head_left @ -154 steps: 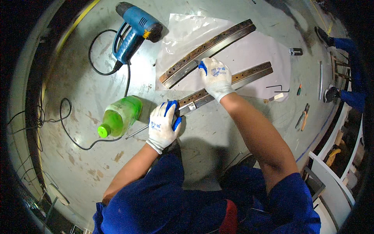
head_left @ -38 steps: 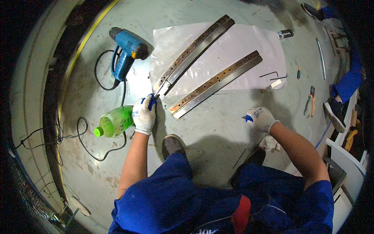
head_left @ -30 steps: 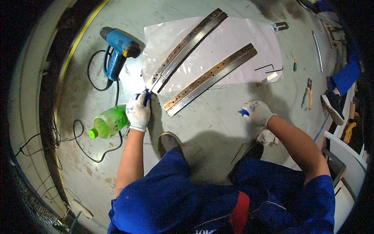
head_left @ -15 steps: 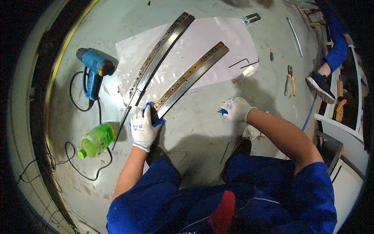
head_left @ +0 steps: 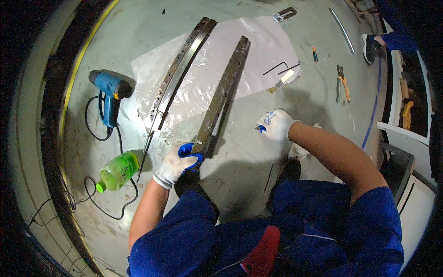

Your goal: The person sits on the floor and assembles long metal parts by inserting small metal pins into holes along their length. They use a cloth to wipe the parts and handle the pins with gloved hands.

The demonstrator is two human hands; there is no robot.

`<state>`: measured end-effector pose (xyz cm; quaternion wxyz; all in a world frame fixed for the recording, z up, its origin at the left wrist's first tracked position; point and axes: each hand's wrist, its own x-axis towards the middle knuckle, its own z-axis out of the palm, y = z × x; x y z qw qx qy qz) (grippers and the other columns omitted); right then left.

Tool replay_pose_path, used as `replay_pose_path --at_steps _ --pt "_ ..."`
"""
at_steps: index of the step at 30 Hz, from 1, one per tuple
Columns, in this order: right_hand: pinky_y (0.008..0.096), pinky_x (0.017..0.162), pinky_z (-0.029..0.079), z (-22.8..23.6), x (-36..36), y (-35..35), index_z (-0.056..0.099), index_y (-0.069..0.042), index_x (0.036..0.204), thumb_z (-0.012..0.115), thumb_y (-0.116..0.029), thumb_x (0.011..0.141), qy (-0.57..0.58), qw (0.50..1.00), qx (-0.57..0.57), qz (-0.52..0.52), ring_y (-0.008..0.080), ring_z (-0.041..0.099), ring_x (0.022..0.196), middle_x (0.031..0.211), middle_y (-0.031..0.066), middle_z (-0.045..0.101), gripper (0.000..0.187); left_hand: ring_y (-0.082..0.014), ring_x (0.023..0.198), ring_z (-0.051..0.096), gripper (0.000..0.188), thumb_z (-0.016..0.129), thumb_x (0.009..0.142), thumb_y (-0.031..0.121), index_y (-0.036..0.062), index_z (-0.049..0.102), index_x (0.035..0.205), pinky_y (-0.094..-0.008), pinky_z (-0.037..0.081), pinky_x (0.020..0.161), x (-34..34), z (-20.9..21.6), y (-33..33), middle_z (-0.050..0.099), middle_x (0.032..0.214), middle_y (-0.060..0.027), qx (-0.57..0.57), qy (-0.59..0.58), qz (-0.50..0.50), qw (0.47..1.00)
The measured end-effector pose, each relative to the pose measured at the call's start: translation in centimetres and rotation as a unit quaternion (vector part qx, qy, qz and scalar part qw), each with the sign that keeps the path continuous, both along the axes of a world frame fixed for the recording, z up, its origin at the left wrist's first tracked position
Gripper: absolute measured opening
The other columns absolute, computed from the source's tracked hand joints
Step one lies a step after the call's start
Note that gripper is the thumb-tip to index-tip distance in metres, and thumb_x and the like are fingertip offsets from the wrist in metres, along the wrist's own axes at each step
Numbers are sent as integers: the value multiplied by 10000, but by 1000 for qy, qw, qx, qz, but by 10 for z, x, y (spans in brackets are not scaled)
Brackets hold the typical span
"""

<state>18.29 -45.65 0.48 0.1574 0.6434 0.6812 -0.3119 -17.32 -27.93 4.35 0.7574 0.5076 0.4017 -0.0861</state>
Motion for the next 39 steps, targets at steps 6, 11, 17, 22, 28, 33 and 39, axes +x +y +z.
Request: replay_pose_path --at_steps 6,11,17,22,28,33,39 --pt "485 856 554 12 -5 8 712 -109 1098 565 -299 923 -17 998 -52 -10 350 727 1013 1079 167 750 297 -228 836 699 549 673 944 314 -34 590 1360 -351 574 683 2 -9 -37 725 1095 -147 -323 -128 164 923" --pt "482 892 543 7 -2 4 702 -111 1128 570 -314 935 -15 998 -58 -17 348 714 1038 1101 164 737 309 -232 873 688 592 679 936 367 -30 589 1365 -365 562 695 8 -3 -40 717 1141 -149 -337 -141 180 913" --pt "478 914 537 15 -6 14 693 -107 1136 592 -358 937 -21 994 -104 -25 346 701 1048 1110 167 723 336 -234 848 667 638 683 926 439 -18 597 1363 -351 528 672 0 -15 -41 710 1082 -131 -357 -145 155 910" --pt "470 855 563 14 -6 14 720 -109 1077 573 -296 924 -26 996 -83 -15 342 732 1003 1075 167 753 282 -238 787 652 674 684 915 479 -21 603 1358 -344 514 660 6 -10 -45 699 991 -129 -329 -131 167 920" --pt "472 865 561 18 -6 16 716 -110 1090 573 -307 924 -20 997 -80 -11 339 730 1016 1086 167 750 294 -234 817 657 670 686 915 463 -23 595 1367 -348 522 666 0 -19 -43 703 1033 -136 -348 -131 164 914" --pt "478 881 554 15 -3 15 707 -109 1112 572 -311 926 -15 996 -91 -12 343 724 1034 1103 168 745 306 -237 842 666 659 687 916 449 -23 594 1365 -354 530 676 0 -18 -46 709 1118 -139 -329 -107 192 918" --pt "481 887 551 15 -3 17 700 -109 1126 569 -312 925 -9 994 -106 -16 344 722 1042 1118 164 743 314 -237 884 672 632 685 920 423 -17 592 1364 -357 536 678 -5 -26 -43 703 1198 -137 -369 -122 178 904"
